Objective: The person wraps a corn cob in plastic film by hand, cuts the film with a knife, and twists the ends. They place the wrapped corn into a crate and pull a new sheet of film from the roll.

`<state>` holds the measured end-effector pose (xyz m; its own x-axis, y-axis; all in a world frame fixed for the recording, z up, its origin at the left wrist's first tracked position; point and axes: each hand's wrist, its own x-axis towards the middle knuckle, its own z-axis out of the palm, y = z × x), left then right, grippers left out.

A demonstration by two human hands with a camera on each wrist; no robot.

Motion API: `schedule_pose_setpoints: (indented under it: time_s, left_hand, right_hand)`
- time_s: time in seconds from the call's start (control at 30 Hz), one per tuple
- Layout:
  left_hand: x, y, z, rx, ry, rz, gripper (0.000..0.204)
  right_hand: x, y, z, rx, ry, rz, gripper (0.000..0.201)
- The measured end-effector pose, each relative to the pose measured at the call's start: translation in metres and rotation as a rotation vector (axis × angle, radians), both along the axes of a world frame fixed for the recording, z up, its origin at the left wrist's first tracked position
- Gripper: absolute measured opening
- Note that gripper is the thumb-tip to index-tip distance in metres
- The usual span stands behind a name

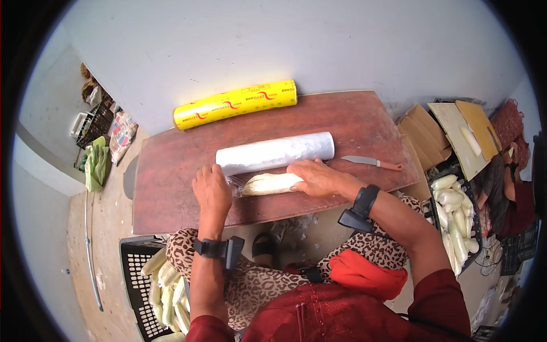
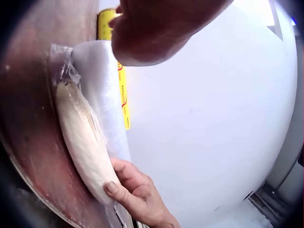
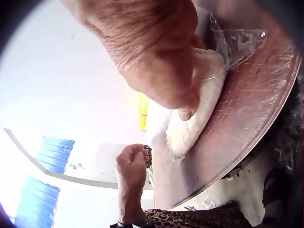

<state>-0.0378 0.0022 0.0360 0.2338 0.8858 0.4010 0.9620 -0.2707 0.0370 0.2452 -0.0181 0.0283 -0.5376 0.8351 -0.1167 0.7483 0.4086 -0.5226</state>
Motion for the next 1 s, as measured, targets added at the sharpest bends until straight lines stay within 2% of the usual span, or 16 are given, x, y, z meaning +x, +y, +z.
schedule_pose_setpoints:
  time_s: [0.07,0.1,0.17,0.2,0.27,0.37,0.47,0.5,0.63,0.87,1.0]
  left_hand:
    - [0.017,-0.01,0.012,0.289,-0.185,-0.188,0.022]
    - [0.031,-0.019,0.017,0.334,-0.268,-0.351,0.026]
    - [0.052,-0.038,0.013,0.198,-0.293,-0.583,0.035]
    - [0.06,-0.043,0.0,0.072,-0.312,-0.648,0.047]
    - [0.075,-0.046,-0.004,-0.061,-0.237,-0.709,0.059]
    - [0.079,-0.037,-0.025,-0.073,-0.163,-0.653,0.067]
    - [0.076,-0.028,-0.032,-0.185,-0.127,-0.554,0.072]
    - [0.077,-0.026,-0.032,-0.132,-0.116,-0.56,0.067]
    - [0.069,-0.02,-0.031,-0.244,-0.095,-0.409,0.05]
    - [0.038,-0.018,-0.027,-0.257,0.047,-0.303,0.046]
    - [0.014,-0.014,-0.016,-0.418,0.142,-0.152,0.031]
  right_hand:
    - [-0.001,0.001,0.001,-0.015,-0.027,0.007,0.034]
    - [0.0,0.002,0.002,-0.023,-0.041,0.008,0.035]
    - [0.0,0.003,-0.001,-0.013,-0.013,0.003,0.034]
    - [0.001,0.003,-0.002,-0.009,-0.001,0.003,0.034]
    - [-0.002,0.002,0.003,-0.031,0.008,-0.017,0.033]
    - [-0.001,0.001,-0.003,0.011,0.014,-0.012,0.034]
    - [-0.001,0.001,-0.001,0.006,-0.001,-0.007,0.034]
    - [-0.001,0.001,0.001,-0.011,-0.009,-0.008,0.034]
    - [0.0,-0.003,0.005,-0.028,0.005,-0.011,0.036]
    - [0.004,-0.006,0.002,-0.012,0.048,-0.007,0.035]
    - [0.004,-0.003,0.008,-0.063,0.038,0.01,0.036]
